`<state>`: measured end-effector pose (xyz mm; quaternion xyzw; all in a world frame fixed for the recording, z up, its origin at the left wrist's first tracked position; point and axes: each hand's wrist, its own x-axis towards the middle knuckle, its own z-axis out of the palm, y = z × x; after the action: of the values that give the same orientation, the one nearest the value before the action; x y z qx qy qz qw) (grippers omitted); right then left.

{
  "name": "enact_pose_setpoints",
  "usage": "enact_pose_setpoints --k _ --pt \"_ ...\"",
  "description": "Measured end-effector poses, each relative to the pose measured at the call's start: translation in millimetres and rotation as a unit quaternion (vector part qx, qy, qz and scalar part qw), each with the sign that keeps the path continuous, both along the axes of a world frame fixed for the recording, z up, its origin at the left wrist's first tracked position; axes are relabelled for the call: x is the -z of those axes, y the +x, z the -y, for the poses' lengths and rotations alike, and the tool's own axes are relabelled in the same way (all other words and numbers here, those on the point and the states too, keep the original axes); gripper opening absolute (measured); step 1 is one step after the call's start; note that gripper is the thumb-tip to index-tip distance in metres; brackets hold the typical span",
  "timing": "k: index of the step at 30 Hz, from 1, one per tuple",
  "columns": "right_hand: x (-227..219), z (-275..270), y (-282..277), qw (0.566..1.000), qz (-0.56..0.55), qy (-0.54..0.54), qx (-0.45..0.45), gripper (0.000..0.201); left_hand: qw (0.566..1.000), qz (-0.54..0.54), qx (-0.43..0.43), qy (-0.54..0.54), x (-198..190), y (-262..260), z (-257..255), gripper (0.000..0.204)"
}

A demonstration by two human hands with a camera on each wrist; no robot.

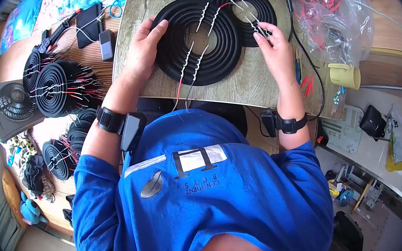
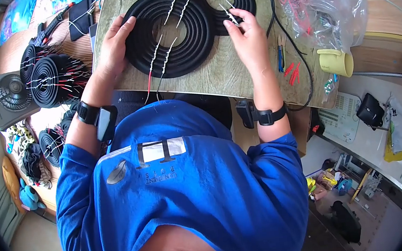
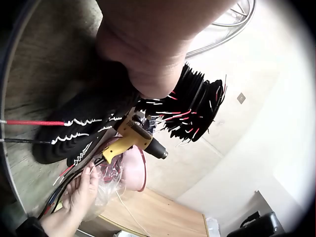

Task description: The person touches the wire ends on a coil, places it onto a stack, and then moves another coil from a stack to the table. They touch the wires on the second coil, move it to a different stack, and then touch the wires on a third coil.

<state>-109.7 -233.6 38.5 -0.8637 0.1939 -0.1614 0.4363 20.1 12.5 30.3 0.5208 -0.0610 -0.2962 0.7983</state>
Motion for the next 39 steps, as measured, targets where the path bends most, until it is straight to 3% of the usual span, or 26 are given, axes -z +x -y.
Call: enact_pose_setpoints --k 5,9,10,13,22,30,33,39 --pt "-1.6 26.4 2.1 0.989 -0.071 -0.117 0.061 0.024 1.000 -0.012 -0.014 0.018 4.8 14.8 -14.4 0.026" --pt "13.7 33.0 11.0 0.983 -0.011 -0.183 0.023 0.029 1.000 -0.015 -0.006 0.015 13.7 20.1 -18.9 0.025" --pt "14.5 33.3 11.0 0.983 -0.009 -0.183 0.025 0.029 1.000 -0.013 -0.005 0.015 15.0 20.9 -19.3 0.025" --pt "0.6 18.5 15.6 0.981 -0.158 -0.096 0.057 0.031 0.999 -0.054 -0.004 -0.002 13.6 21.0 -19.3 0.025" --pt "7.7 22.1 14.9 0.978 -0.144 -0.142 0.053 0.032 0.996 -0.083 0.001 -0.018 3.6 28.7 -30.5 0.024" --pt "-4.0 19.2 4.3 0.965 -0.219 -0.132 0.049 0.030 0.998 -0.061 0.006 -0.021 8.1 35.7 -36.2 0.023" --pt "5.8 24.3 -9.0 0.979 -0.146 -0.138 0.025 0.022 0.998 -0.054 -0.001 -0.014 7.6 34.9 -34.8 0.023" --pt "8.6 27.2 -23.6 0.980 -0.127 -0.153 0.030 0.025 0.999 -0.048 -0.004 0.002 12.9 36.0 -35.2 0.025"
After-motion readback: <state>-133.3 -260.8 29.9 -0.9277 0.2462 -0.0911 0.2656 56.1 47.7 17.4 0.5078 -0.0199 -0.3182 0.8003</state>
